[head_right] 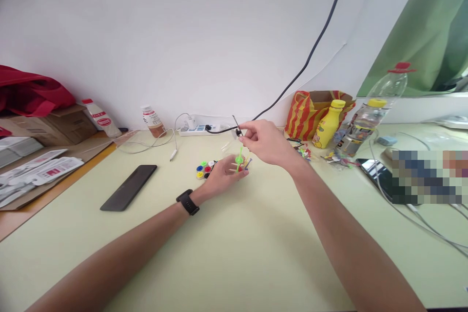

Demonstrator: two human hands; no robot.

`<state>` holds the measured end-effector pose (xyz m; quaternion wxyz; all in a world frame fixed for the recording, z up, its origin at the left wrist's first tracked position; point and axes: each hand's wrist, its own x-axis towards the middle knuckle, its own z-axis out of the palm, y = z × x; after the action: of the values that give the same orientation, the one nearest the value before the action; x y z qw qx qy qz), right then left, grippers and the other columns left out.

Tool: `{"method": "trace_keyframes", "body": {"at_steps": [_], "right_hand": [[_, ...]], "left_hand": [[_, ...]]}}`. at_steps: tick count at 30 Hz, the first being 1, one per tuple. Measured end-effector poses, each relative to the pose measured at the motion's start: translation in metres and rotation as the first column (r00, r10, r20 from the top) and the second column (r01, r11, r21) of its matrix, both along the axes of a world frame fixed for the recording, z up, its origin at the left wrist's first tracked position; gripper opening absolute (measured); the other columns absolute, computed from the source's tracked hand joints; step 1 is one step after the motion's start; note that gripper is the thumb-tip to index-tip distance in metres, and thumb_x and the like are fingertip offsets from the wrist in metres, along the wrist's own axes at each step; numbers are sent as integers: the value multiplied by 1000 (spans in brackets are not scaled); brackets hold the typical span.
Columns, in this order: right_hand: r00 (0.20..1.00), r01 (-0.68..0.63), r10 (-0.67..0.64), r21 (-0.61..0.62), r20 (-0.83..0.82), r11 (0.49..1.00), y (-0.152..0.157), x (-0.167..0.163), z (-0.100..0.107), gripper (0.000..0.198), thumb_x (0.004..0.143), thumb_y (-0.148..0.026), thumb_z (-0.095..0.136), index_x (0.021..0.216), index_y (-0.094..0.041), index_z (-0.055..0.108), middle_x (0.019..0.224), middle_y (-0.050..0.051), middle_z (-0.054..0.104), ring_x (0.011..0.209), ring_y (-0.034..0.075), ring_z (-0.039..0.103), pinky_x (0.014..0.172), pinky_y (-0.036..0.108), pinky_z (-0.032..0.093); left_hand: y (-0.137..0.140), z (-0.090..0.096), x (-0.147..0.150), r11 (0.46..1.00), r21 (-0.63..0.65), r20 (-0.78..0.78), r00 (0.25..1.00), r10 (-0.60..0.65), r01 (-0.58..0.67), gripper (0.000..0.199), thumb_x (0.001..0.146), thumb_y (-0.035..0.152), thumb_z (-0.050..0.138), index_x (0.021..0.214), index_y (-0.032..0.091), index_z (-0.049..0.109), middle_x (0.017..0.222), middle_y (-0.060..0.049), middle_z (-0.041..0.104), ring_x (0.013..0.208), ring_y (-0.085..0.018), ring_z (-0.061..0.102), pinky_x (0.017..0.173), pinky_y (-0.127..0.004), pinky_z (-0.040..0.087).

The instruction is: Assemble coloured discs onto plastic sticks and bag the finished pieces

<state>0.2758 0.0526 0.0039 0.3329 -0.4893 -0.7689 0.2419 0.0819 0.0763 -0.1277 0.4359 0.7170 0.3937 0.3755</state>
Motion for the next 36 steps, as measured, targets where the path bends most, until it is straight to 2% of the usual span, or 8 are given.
{"method": "trace_keyframes", "body": {"at_steps": [2, 8, 12, 15, 18, 22, 32, 36], "right_hand": [[996, 5, -7, -15, -90, 1000, -1, 2, 2, 40, 91, -28, 64, 131, -22, 61, 87, 3, 69, 73, 18, 66, 66, 30, 50], [950, 17, -32, -50, -310, 999, -1, 10, 6, 40, 87, -24, 63, 126, -26, 54, 103, 5, 67, 71, 16, 67, 67, 31, 55], [925, -20, -6, -64, -380, 998, 1, 12, 5, 54, 85, -20, 56, 136, -35, 47, 97, 0, 59, 66, 13, 56, 63, 28, 50], [914, -37, 9, -63, -406, 997, 1, 9, 6, 41, 88, -23, 53, 128, -34, 53, 88, -1, 54, 62, 13, 45, 58, 26, 43], [917, -42, 16, -58, -398, 997, -1, 4, 8, 20, 100, -42, 49, 114, -29, 56, 82, -1, 51, 60, 13, 42, 57, 26, 40], [927, -47, 49, 14, -372, 999, -2, 2, 10, 30, 104, -54, 47, 97, -25, 54, 83, 0, 56, 66, 13, 51, 64, 26, 46], [961, 94, -39, 190, -274, 977, -3, 2, 10, 26, 92, -44, 65, 92, -20, 74, 99, 8, 74, 93, 24, 65, 85, 36, 51], [977, 83, -45, 179, -207, 980, -4, 2, 10, 28, 91, -45, 66, 94, -19, 78, 94, 9, 75, 89, 25, 67, 79, 37, 52]], "left_hand": [[0, 1, 0, 1000, 24, 8, 1000, -5, 5, 39, 86, 42, 80, 118, 21, 69, 120, -9, 72, 98, -24, 73, 86, -38, 60], [-1, 4, -3, 995, 91, 49, 998, -46, 42, 39, 89, 41, 77, 123, 22, 69, 124, -10, 72, 105, -25, 72, 91, -39, 57], [-1, 2, -3, 987, 147, -37, 997, -62, 66, 34, 86, 40, 80, 114, 21, 74, 106, -7, 76, 102, -26, 70, 98, -42, 54], [-1, 4, -2, 992, 112, 5, 998, -63, 62, 39, 85, 42, 81, 118, 22, 73, 111, -8, 76, 106, -26, 70, 98, -41, 54], [-4, 15, -2, 998, 20, 83, 994, -65, 64, 45, 85, 46, 81, 121, 20, 71, 123, -12, 73, 105, -26, 72, 91, -38, 58], [-5, 37, -5, 997, -45, 145, 988, -52, 59, 49, 93, 56, 70, 126, 19, 68, 126, -15, 72, 101, -26, 74, 83, -36, 59], [3, 59, -11, 979, 178, 152, 986, 74, -101, 30, 96, 46, 67, 103, 20, 79, 116, -8, 78, 105, -24, 72, 91, -34, 57], [6, 58, -13, 960, 252, 128, 988, 89, -119, 25, 95, 40, 69, 107, 21, 80, 113, -8, 78, 101, -23, 73, 89, -34, 59]]}}
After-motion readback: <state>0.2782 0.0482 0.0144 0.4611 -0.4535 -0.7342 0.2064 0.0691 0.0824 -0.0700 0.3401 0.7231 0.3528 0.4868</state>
